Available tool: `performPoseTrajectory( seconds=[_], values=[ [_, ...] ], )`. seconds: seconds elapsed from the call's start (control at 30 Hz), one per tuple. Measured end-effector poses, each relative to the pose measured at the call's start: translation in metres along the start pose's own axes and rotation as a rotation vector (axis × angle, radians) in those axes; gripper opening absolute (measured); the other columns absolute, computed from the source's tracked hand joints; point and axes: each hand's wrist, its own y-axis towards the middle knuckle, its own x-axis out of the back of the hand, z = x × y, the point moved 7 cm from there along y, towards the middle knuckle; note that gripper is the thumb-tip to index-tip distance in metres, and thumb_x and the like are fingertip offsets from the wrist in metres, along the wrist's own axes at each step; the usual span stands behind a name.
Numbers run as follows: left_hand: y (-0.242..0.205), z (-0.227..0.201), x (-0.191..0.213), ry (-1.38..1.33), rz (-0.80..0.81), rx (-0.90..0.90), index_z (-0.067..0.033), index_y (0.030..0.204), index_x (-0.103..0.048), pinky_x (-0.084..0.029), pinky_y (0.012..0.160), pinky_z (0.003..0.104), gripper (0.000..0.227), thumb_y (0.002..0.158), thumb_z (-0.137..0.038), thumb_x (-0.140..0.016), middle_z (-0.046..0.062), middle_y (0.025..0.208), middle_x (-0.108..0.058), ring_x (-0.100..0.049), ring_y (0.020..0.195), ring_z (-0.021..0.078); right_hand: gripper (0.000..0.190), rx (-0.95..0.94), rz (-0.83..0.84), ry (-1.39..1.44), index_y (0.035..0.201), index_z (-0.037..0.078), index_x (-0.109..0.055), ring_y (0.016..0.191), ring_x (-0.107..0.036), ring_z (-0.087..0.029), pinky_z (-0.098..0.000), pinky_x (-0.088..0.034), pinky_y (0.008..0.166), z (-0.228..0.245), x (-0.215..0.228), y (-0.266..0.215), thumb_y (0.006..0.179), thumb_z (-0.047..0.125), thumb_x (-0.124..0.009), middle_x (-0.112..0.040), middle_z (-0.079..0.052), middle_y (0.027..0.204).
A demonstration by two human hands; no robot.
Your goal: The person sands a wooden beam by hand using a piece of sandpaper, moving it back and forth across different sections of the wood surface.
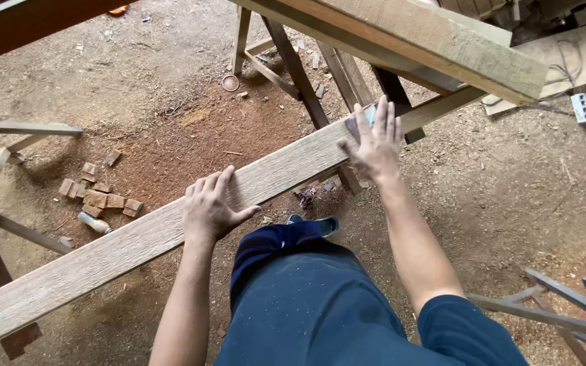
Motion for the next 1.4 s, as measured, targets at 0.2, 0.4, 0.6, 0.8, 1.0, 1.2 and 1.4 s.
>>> performPoseTrajectory(
  seconds=[0.2,0.4,0.6,0.8,1.0,1.2,1.4],
  values=[
    [0.000,0.002,0.004,-0.012,-0.015,-0.012,-0.0141,0.147,-0.045,-0.043,0.106,0.042,0.111,0.065,-0.087,-0.064,0.010,0.134,-0.060,-0.055,0.124,0.0249,0.098,0.409,0.290,0.332,0.145,0.009,-0.041,0.138,-0.049,-0.029,-0.0512,-0.035,0.117,0.119,-0.016,-0.042,0.093,0.085,-0.009,-0.051,-0.015,0.148],
    [0.003,0.001,0.000,-0.010,-0.031,-0.036,-0.0121,0.147,-0.044,-0.042,0.104,0.043,0.114,0.064,-0.087,-0.065,0.011,0.135,-0.058,-0.055,0.124,0.0261,0.072,-0.011,0.429,0.043,0.152,0.018,-0.038,0.142,-0.034,-0.032,-0.0499,-0.042,0.107,-0.008,-0.057,0.002,0.107,0.069,-0.014,-0.027,-0.014,0.154],
    [-0.001,0.002,0.001,-0.042,-0.006,-0.015,-0.0151,0.148,-0.044,-0.042,0.106,0.043,0.111,0.064,-0.084,-0.068,0.009,0.136,-0.058,-0.054,0.125,0.0255,0.111,0.404,0.106,0.440,0.160,0.024,0.005,0.151,0.021,-0.027,-0.0509,0.023,0.117,0.134,-0.004,-0.036,0.079,0.097,-0.017,0.018,-0.013,0.164],
    [-0.005,0.006,0.001,-0.071,-0.102,-0.050,-0.0126,0.145,-0.047,-0.042,0.106,0.045,0.109,0.066,-0.084,-0.069,0.010,0.134,-0.060,-0.056,0.124,0.0262,0.117,0.202,0.358,0.084,0.160,0.009,0.011,0.151,0.028,-0.021,-0.0495,0.023,0.120,0.062,-0.043,-0.013,0.080,0.092,-0.011,0.024,-0.012,0.165],
    [-0.003,0.005,0.003,-0.075,-0.084,-0.052,-0.0120,0.144,-0.047,-0.042,0.104,0.044,0.110,0.064,-0.083,-0.070,0.012,0.133,-0.059,-0.056,0.122,0.0280,0.115,0.213,0.038,0.209,0.158,0.007,0.016,0.150,0.027,-0.018,-0.0475,0.022,0.123,0.022,-0.030,0.001,0.091,0.098,-0.006,0.029,-0.010,0.163],
    [-0.003,0.003,0.003,-0.090,-0.100,-0.050,-0.0119,0.146,-0.046,-0.042,0.105,0.045,0.110,0.064,-0.081,-0.071,0.010,0.133,-0.060,-0.056,0.122,0.0267,0.095,0.512,-0.150,0.220,0.164,0.018,-0.005,0.159,0.015,-0.021,-0.0408,0.016,0.127,0.158,0.000,-0.039,0.096,0.084,-0.010,0.002,-0.011,0.170],
    [-0.001,0.004,0.002,-0.081,-0.119,-0.055,-0.0113,0.144,-0.048,-0.043,0.106,0.044,0.110,0.063,-0.081,-0.072,0.011,0.132,-0.060,-0.056,0.122,0.0275,0.070,0.029,0.271,-0.009,0.148,0.016,-0.043,0.133,-0.050,-0.025,-0.0407,-0.040,0.113,0.026,0.010,0.033,0.102,0.066,-0.028,-0.048,-0.012,0.149]
  ],
)
